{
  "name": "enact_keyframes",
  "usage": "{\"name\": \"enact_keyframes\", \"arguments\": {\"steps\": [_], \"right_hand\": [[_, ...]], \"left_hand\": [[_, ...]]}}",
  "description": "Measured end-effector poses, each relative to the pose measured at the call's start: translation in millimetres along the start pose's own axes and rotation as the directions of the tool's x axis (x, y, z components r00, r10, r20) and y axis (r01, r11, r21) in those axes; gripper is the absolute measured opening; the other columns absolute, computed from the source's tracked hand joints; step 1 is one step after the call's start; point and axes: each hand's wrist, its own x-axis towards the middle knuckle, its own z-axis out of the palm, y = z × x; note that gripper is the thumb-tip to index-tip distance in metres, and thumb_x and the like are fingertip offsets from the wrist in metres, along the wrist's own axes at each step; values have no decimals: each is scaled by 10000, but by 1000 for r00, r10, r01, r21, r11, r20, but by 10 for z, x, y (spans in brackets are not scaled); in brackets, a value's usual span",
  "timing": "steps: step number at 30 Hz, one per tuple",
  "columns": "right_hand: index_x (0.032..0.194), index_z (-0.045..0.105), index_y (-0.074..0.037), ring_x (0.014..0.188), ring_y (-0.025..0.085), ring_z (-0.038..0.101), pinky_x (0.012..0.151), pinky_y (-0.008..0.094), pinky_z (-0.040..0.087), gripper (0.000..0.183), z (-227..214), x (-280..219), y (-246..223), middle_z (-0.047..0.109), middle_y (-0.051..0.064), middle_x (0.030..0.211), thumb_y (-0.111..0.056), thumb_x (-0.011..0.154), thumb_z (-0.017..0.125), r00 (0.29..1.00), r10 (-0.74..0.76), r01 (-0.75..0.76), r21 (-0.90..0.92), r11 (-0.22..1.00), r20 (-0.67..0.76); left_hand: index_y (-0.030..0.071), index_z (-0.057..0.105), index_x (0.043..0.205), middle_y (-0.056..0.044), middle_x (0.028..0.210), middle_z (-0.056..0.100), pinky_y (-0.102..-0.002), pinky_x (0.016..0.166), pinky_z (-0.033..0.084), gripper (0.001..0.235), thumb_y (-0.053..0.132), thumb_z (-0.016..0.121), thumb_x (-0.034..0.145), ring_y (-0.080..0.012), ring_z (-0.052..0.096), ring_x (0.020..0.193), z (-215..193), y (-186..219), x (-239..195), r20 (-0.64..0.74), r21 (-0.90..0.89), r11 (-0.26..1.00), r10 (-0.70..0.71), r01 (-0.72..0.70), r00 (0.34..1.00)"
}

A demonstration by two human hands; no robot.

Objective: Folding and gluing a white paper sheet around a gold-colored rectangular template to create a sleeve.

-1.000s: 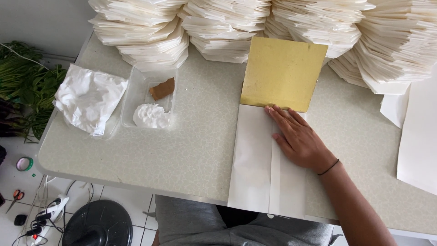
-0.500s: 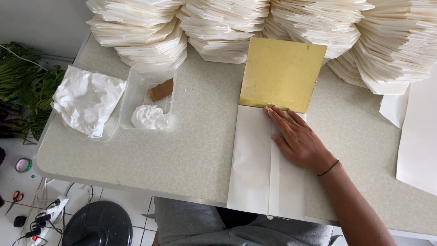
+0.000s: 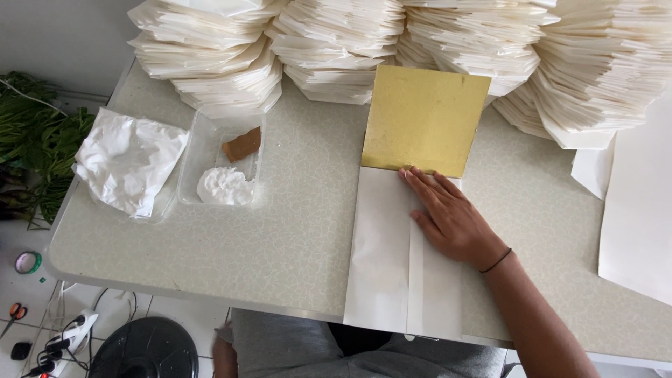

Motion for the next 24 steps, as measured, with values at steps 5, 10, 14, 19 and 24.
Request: {"name": "enact_keyframes", "arguments": {"steps": [5,10,14,19,24], "right_hand": [[1609,263,-34,1528,288,362,1284,444,215,615,-22,1,-20,402,138,1635,-245,1064,454,989,-125,123,-28,992,-84],[1596,301,-42,1510,292,387,1272,455,238,626,30,-8,15,432,128,1616,-230,1031,494,989,-109,110,3,994,-97],[1568,356,-36,1475,321,441,1260,481,283,600,17,-23,9,496,166,1558,-212,1018,521,984,-116,121,30,992,-138],[1514,426,-11,1406,335,517,1238,492,338,569,53,-41,52,566,168,1486,-194,994,563,974,-150,155,19,988,-172],[1444,519,-27,1304,322,617,1140,466,474,537,96,-89,64,649,134,1395,-137,937,657,949,-180,188,6,982,-259]], "left_hand": [[1,608,1281,-213,1226,605,-569,980,579,308,251,498,1139,-388,610,1117,724,1746,-377,-141,101,974,217,-204,966],[39,647,1071,-98,989,631,-386,788,511,76,-7,590,1085,-216,608,909,766,2037,-422,-295,9,719,666,-695,685],[15,602,958,-97,940,564,-366,859,456,213,-196,574,976,-237,540,903,917,2541,-875,-297,29,350,897,-936,326],[101,638,986,-56,963,645,-325,845,512,43,66,614,980,-202,621,898,1243,2830,-1286,24,-99,178,984,-979,176],[78,637,1242,-130,1317,618,-520,1043,384,268,231,525,1052,-325,566,1267,1646,3303,-1900,673,-247,52,728,-968,-133]]}}
